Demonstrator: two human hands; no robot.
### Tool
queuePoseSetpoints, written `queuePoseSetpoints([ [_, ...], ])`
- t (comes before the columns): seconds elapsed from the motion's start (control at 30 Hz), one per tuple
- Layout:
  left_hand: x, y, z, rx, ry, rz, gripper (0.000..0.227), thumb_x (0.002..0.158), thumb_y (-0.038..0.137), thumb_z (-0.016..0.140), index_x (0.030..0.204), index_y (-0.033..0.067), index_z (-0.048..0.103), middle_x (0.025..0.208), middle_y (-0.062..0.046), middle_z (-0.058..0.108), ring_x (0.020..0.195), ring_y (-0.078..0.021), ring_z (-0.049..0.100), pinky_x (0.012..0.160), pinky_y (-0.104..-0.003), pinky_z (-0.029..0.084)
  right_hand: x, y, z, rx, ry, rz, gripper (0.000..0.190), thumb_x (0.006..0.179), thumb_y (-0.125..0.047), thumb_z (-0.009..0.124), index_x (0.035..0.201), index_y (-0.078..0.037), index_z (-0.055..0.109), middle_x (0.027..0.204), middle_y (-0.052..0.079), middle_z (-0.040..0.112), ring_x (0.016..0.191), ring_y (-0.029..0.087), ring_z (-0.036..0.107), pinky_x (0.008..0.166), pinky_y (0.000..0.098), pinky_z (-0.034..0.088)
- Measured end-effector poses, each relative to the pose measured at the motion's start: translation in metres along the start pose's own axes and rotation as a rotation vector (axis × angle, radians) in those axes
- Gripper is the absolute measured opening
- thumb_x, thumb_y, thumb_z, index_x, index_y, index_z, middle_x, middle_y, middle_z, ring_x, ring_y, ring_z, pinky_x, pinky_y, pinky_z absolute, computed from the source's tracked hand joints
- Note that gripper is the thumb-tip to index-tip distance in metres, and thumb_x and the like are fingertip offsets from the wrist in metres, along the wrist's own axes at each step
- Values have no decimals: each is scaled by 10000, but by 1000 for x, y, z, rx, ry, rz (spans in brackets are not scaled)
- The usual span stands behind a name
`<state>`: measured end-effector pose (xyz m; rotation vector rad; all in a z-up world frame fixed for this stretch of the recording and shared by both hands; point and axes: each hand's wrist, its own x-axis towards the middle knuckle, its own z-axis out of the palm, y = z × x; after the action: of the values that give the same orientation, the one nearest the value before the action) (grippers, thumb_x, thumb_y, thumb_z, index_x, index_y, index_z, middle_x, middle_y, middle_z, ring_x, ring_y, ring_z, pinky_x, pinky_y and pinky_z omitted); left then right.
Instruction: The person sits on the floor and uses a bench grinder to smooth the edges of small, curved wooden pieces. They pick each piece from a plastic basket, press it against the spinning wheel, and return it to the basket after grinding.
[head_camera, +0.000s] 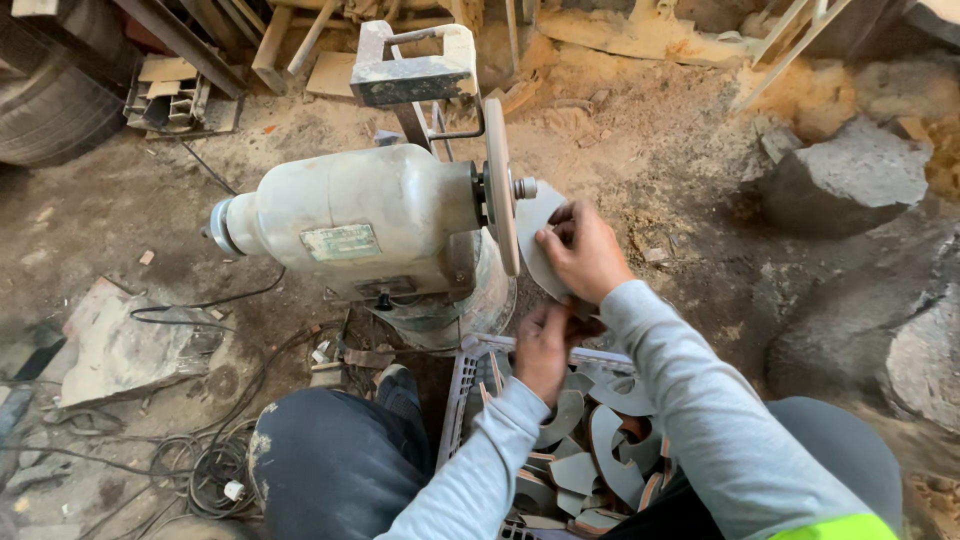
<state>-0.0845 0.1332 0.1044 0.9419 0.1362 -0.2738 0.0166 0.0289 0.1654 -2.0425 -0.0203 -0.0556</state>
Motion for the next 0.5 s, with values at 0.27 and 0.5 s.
queuePoseSetpoints([
  [0.27, -60, -23, 55, 313, -434, -196, 285, 1020, 148, 611, 1252, -17, 625, 1192, -69, 687, 1036, -181, 694, 861, -324, 585, -41, -45, -103, -149, -983, 26, 308, 839, -214, 756, 1089, -60, 662, 1014, 111, 795, 990, 242, 761, 858, 370, 584],
  [0.5, -81, 45, 16, 325, -305, -28, 263, 959, 52, 694, 1214, 26, 637, 1074, -70, 701, 999, -141, 707, 890, -271, 589, -90, -95, -118, -325, -764, -174, 241, 730, -103, 761, 929, -35, 644, 867, 161, 730, 827, 332, 713, 711, 410, 554],
])
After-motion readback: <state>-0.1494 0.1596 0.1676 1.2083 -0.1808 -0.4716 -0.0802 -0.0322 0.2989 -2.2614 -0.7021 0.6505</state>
